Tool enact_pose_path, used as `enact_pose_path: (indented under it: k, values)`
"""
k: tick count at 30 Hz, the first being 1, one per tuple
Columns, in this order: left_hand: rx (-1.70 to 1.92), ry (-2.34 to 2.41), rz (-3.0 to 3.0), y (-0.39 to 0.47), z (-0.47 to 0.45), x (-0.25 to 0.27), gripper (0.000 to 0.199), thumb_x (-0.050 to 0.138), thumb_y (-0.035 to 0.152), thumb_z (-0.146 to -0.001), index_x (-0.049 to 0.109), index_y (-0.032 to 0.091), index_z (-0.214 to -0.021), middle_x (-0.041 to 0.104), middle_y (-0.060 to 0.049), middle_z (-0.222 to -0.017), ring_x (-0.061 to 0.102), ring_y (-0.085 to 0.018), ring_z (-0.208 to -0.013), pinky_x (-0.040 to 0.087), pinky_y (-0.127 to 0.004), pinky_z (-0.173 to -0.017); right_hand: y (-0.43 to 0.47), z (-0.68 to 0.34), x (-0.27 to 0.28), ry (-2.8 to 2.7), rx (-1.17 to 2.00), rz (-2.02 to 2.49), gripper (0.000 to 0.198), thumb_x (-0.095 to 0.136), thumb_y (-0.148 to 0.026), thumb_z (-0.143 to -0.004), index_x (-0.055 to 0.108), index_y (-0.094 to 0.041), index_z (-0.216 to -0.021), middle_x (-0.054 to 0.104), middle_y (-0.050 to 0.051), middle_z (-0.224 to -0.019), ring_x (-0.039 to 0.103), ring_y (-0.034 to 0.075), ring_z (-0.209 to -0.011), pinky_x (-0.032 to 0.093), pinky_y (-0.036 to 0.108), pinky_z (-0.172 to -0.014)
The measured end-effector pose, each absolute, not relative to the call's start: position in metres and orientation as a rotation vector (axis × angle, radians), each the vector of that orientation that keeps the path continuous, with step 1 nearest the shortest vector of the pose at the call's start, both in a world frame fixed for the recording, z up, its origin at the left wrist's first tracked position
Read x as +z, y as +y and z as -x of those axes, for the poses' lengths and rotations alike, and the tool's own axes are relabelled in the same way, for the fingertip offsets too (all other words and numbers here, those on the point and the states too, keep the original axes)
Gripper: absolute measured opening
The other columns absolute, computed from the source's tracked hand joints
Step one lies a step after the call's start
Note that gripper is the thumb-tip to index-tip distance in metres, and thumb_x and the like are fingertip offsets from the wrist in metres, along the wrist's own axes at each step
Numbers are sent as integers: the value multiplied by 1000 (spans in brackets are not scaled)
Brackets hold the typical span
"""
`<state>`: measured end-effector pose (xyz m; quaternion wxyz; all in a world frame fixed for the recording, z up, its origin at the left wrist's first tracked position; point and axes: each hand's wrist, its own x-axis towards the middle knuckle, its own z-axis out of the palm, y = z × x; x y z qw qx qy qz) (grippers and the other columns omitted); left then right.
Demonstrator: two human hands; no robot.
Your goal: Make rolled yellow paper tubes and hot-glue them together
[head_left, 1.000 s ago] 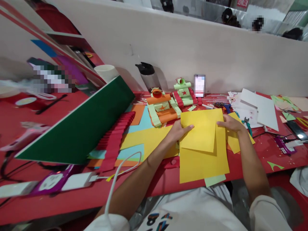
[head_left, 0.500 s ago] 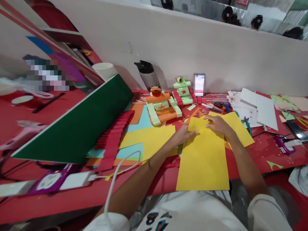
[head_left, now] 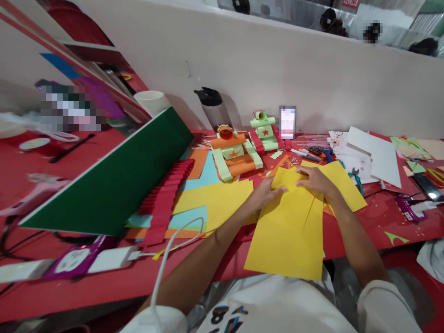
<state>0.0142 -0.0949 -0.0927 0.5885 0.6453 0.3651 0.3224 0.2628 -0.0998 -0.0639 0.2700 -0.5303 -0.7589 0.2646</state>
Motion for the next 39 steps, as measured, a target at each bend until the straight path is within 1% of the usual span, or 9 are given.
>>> enact_pose_path:
  k: [4,9,11,16,21,25,32,35,39]
  values:
    - [747,846,-1566,-91,-15,-102,52,79,61,-83,76,17,-109,79,-8,-92,75,-28,-89,62,-35,-79,-101,-259,-61,-2150,586,1518,13,65,-36,-92,69,-23,-92,75,2,-92,65,22,-84,40,31,-76]
    - [802,827,-1609,-83,-18,-117,52,78,61,-85,76,16,-112,80,-11,-100,74,-27,-93,60,-35,-86,-105,-250,-57,-2163,458,1567,26,52,-36,-102,64,-22,-83,70,3,-80,59,20,-74,34,30,-71]
    - [805,804,-1608,-81,-18,-121,55,77,62,-86,75,15,-115,80,-12,-105,74,-27,-94,59,-35,-88,-106,-247,-56,-2104,467,1547,27,52,-37,-102,65,-22,-83,71,4,-81,60,20,-74,35,30,-72]
    - [810,780,-1553,-81,-17,-120,61,77,63,-87,74,13,-122,80,-13,-111,73,-26,-91,59,-37,-87,-105,-245,-57,-2035,591,1408,18,63,-37,-95,73,-21,-98,79,6,-101,68,22,-89,43,30,-81]
    - [870,750,-1478,-86,-21,-115,63,73,64,-91,71,13,-129,80,-13,-111,74,-27,-95,60,-38,-87,-101,-244,-61,-2006,596,1389,19,61,-34,-97,75,-21,-91,78,5,-92,66,21,-81,43,31,-80]
    - [950,735,-1474,-89,-25,-111,64,72,65,-92,70,13,-130,80,-14,-113,75,-28,-97,61,-38,-88,-101,-240,-64,-1996,609,1360,21,58,-32,-99,75,-21,-91,79,6,-93,68,21,-86,44,31,-82]
    - [1003,725,-1475,-92,-28,-108,66,73,64,-92,68,15,-137,78,-17,-121,73,-33,-114,59,-43,-99,-103,-235,-61,-1957,611,1371,25,58,-37,-101,71,-20,-87,77,5,-88,66,20,-82,42,31,-79]
    - [1000,719,-1500,-93,-28,-108,66,73,64,-92,68,15,-136,78,-17,-120,72,-33,-113,59,-46,-100,-105,-234,-60,-1957,605,1384,31,55,-42,-103,66,-21,-83,73,3,-83,62,19,-76,40,31,-75]
    - [1014,756,-1597,-95,-27,-103,57,73,61,-92,71,14,-125,79,-14,-112,72,-31,-105,59,-44,-98,-105,-232,-61,-2009,535,1412,31,50,-41,-105,60,-22,-83,69,2,-79,58,18,-72,36,31,-72]
